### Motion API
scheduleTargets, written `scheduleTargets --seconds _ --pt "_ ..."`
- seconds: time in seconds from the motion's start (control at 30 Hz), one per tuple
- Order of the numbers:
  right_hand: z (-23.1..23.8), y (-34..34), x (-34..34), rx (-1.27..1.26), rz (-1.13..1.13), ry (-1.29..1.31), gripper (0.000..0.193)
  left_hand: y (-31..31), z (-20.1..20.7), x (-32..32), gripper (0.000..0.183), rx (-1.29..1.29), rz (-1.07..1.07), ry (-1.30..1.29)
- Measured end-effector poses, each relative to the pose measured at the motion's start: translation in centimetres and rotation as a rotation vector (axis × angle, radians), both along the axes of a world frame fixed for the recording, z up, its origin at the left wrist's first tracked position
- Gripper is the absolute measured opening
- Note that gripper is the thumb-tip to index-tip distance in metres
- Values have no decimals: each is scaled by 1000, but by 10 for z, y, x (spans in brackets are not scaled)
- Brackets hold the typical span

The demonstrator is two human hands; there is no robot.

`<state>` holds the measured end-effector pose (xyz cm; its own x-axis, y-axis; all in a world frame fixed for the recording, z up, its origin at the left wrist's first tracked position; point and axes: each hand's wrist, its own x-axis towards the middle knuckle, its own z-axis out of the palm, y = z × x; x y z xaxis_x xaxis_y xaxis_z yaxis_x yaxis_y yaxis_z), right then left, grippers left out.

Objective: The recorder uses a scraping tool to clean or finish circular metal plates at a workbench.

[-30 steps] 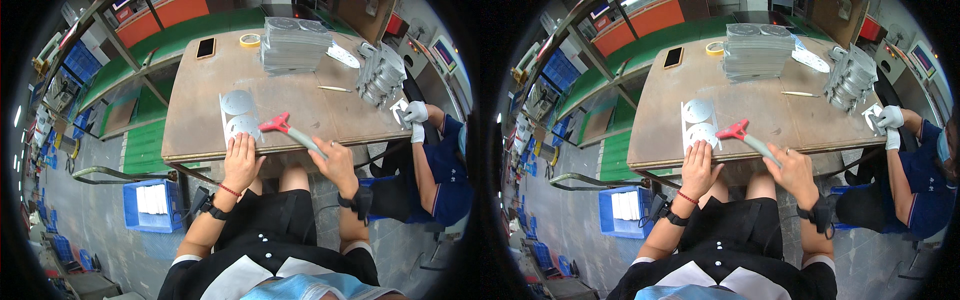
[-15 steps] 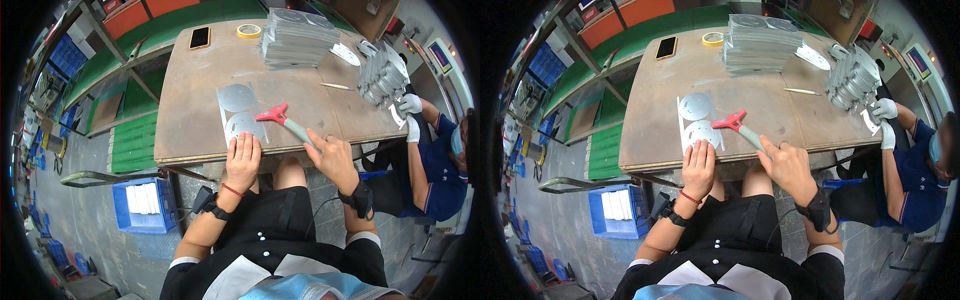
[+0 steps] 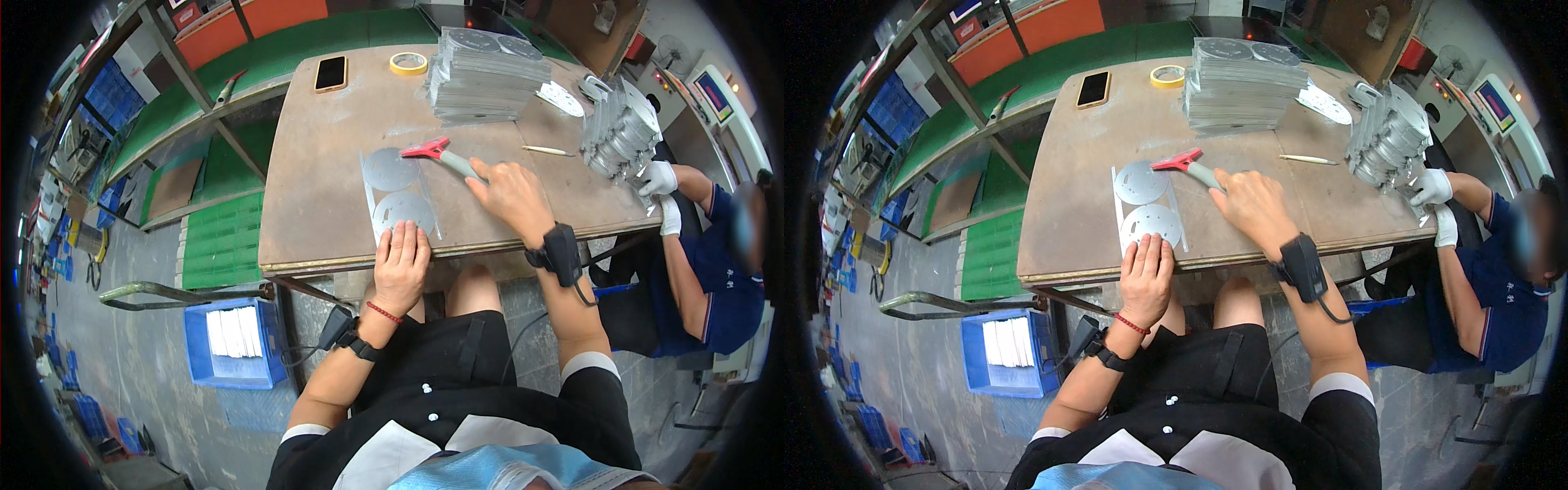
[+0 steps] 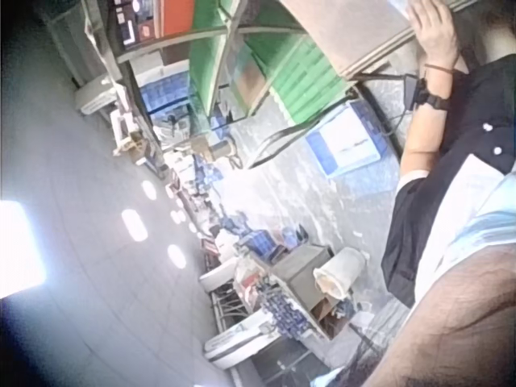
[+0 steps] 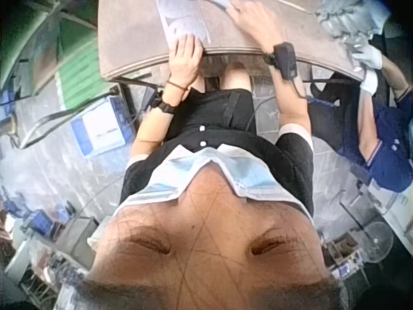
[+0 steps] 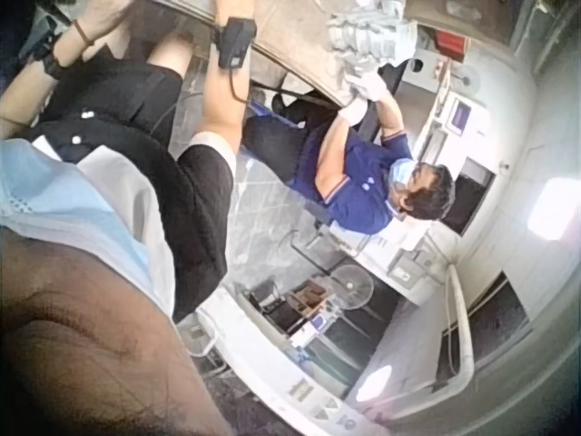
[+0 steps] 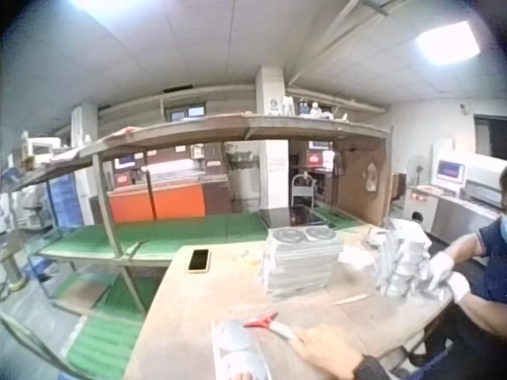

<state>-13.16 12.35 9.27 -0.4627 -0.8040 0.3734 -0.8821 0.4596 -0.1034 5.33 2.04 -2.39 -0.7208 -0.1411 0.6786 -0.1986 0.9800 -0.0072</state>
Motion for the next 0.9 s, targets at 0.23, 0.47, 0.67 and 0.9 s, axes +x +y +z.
scheduleTargets --seconds 0.23,0.47,0.67,0.9 --pt "-16 0 -3 -58 -4 16 21 1 -8 8 33 -35 -3 -43" --pt "-6 52 59 -76 -22 -26 23 2 -2 4 41 -95 58 -81" --pt "-4 22 34 -9 23 2 22 0 -3 2 42 -140 51 -77" --pt "3 8 26 25 37 -45 22 -1 -11 2 43 -116 41 -55"
